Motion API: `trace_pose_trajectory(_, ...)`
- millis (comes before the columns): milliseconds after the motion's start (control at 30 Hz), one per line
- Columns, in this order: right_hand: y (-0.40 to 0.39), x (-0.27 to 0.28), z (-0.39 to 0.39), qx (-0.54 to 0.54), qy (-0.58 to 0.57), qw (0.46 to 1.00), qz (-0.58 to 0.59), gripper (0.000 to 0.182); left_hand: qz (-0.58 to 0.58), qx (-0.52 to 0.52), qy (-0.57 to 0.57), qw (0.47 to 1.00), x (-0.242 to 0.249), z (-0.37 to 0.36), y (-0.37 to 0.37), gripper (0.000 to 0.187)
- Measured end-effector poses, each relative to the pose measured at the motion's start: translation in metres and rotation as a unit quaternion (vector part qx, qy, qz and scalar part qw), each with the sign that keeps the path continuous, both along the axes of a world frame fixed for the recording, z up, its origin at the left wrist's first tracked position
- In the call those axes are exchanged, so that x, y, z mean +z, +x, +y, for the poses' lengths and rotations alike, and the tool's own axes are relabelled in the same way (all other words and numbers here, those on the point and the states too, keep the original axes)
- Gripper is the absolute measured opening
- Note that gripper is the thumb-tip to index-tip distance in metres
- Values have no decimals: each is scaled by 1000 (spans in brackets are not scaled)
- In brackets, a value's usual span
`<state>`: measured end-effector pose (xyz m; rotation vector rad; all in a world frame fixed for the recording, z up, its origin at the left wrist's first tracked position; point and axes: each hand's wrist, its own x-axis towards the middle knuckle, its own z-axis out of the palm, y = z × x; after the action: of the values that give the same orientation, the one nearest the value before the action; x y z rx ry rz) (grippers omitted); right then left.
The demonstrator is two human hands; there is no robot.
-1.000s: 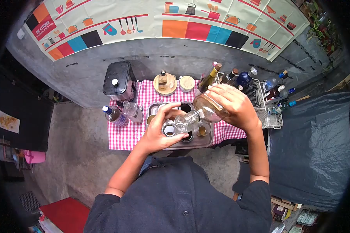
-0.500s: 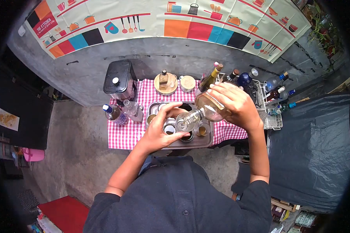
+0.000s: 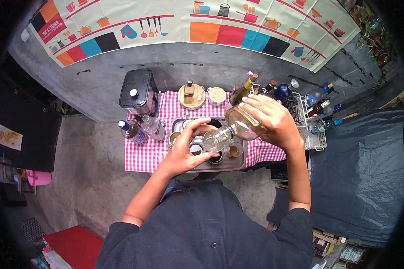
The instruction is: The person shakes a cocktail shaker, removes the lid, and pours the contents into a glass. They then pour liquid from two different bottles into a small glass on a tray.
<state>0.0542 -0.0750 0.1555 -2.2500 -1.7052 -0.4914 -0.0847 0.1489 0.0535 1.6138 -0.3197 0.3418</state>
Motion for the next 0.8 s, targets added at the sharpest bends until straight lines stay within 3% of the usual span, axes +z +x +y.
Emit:
trace_pose_trajectory(567, 3, 2, -2, -6, -24, 1000, -13, 51, 20, -33, -8, 999, 1, 0, 3, 84)
trace_pose_trajectory(800, 4, 0, -3, -8, -26, 999, -22, 50, 2, -19, -9, 1000, 2, -1, 5, 78)
